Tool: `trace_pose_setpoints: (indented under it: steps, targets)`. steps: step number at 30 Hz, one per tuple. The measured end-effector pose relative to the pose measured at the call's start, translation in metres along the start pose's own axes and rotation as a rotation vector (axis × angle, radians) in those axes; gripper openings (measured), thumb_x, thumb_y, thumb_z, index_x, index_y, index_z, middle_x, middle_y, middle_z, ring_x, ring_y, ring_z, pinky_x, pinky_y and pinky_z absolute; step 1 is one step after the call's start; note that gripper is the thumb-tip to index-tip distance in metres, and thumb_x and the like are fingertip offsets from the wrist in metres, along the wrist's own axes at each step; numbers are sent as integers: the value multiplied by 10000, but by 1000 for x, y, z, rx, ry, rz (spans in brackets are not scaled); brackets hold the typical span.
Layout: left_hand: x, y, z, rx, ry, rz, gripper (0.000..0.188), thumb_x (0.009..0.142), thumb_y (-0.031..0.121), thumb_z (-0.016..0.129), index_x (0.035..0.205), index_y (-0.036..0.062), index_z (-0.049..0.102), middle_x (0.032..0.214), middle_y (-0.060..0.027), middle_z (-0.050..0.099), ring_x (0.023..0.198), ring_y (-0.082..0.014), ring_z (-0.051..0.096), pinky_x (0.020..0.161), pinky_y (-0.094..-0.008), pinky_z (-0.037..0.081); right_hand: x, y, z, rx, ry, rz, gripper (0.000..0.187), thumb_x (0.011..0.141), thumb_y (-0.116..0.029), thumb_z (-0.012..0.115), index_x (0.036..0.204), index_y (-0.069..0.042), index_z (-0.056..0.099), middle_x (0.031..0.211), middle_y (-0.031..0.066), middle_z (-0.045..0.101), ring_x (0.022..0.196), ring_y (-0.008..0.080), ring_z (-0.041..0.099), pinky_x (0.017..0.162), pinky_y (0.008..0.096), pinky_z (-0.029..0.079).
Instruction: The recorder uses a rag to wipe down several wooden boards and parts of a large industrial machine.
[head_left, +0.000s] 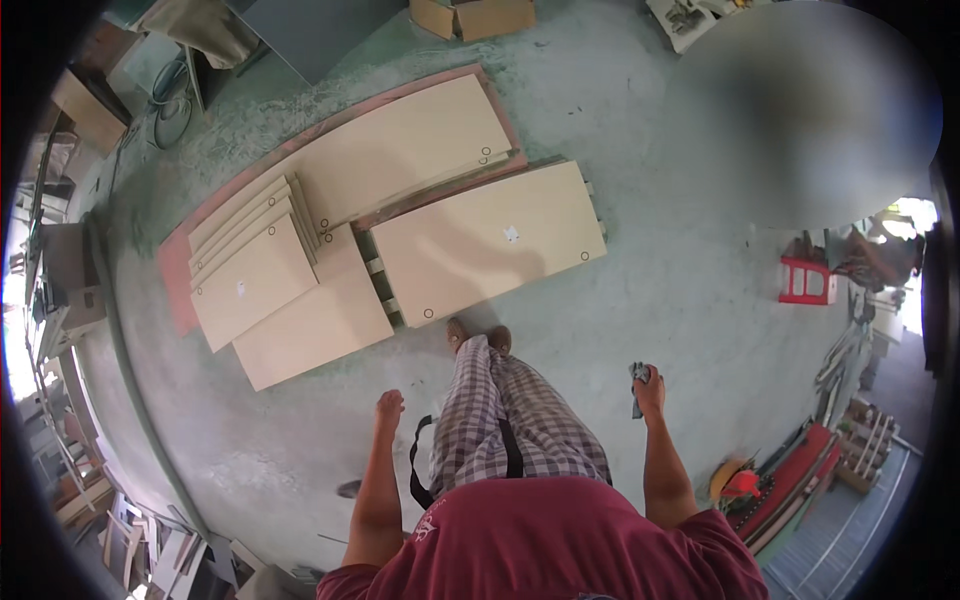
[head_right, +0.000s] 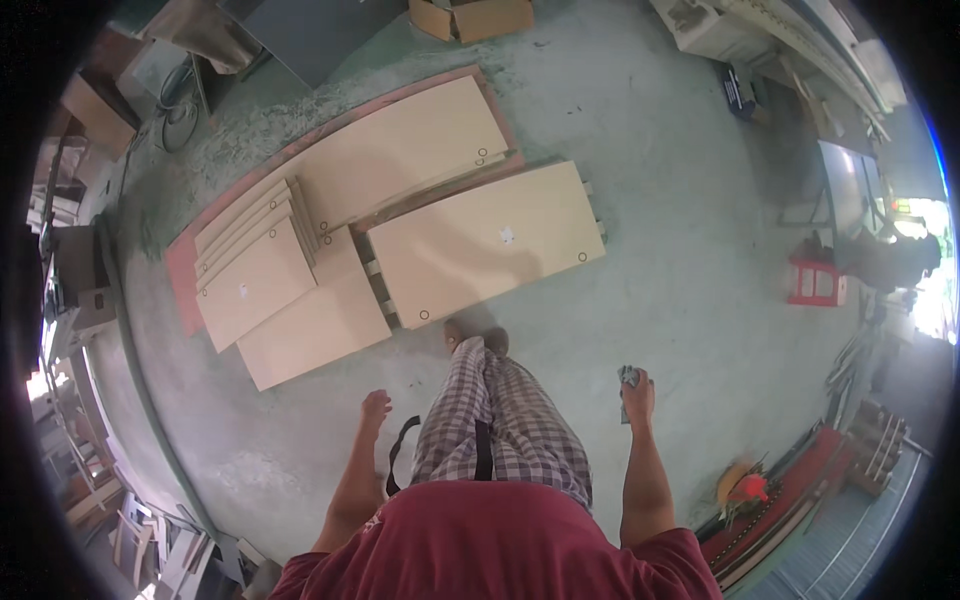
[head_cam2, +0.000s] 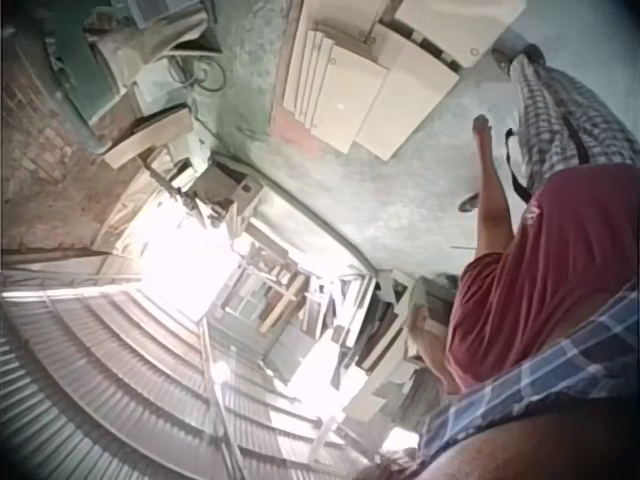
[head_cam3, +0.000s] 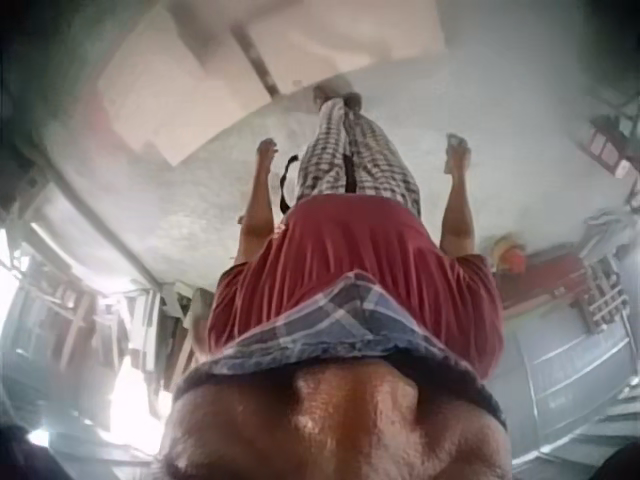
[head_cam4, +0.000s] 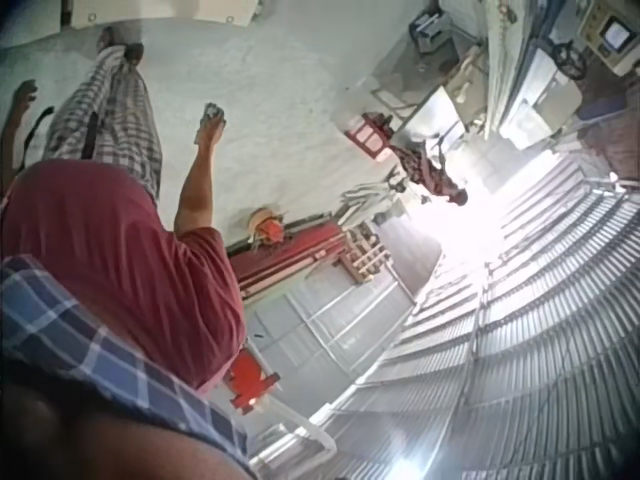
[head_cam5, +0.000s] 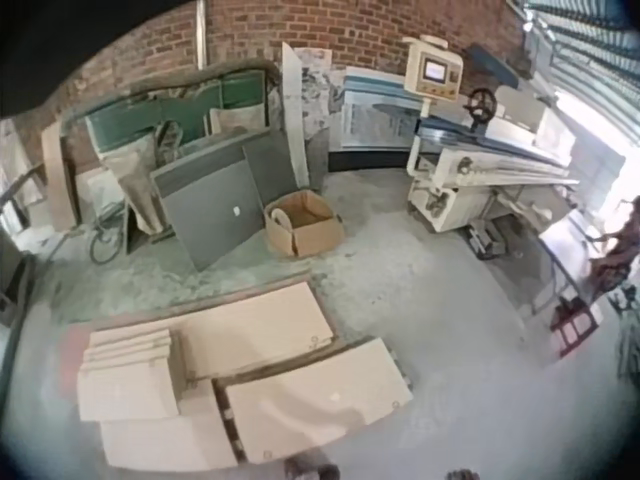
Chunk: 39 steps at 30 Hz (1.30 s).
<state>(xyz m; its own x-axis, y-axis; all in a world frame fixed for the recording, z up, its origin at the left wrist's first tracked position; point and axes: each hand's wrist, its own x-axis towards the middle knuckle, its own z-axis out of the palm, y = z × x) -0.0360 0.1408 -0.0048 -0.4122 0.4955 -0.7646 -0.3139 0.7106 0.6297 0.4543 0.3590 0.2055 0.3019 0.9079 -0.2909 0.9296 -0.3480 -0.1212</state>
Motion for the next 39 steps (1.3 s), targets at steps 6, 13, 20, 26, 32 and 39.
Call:
trace_pose_setpoints:
  steps: [6,13,20,26,32,39]
  targets:
    - [42,66,34,343,133,307,269,860,263,513,974,46,624,859,-161,654,797,-315,632,695,-402,494,66,-23,-56,-1,11,-38,429,756,-211,607,1166,-106,534,1059,178,558,978,352,561,813,429,461]
    - [-29,101,110,731,-213,337,281,821,339,574,869,81,674,964,-167,639,930,-360,586,820,-443,455,56,-26,-10,-430,-385,-372,339,769,-293,654,1050,-112,600,975,194,604,898,372,600,768,459,489]
    - [-154,109,322,879,-298,380,303,778,379,613,954,137,658,982,-110,633,1018,-294,559,853,-462,404,148,51,-97,-634,-664,-371,621,757,-496,653,1171,-47,541,1173,181,508,1135,359,461,903,489,419]
    - [-208,134,413,919,-338,232,205,778,262,540,887,114,630,887,-93,625,905,-275,581,792,-439,402,221,114,-149,-617,-645,-563,402,795,-367,653,1074,-81,604,1087,129,551,1040,333,517,839,465,447]
    - [-231,125,434,712,-733,119,267,743,355,601,863,122,653,846,-93,665,847,-292,631,719,-438,457,264,131,-198,-679,-816,-687,389,786,-356,651,1048,-68,625,1079,153,567,1019,318,543,860,430,437]
    - [71,63,460,564,-707,199,393,811,439,601,1008,99,593,937,-120,632,885,-295,601,767,-400,470,440,21,-19,-585,-1111,-443,465,768,-415,685,1043,-46,614,1037,186,608,968,281,591,823,360,460]
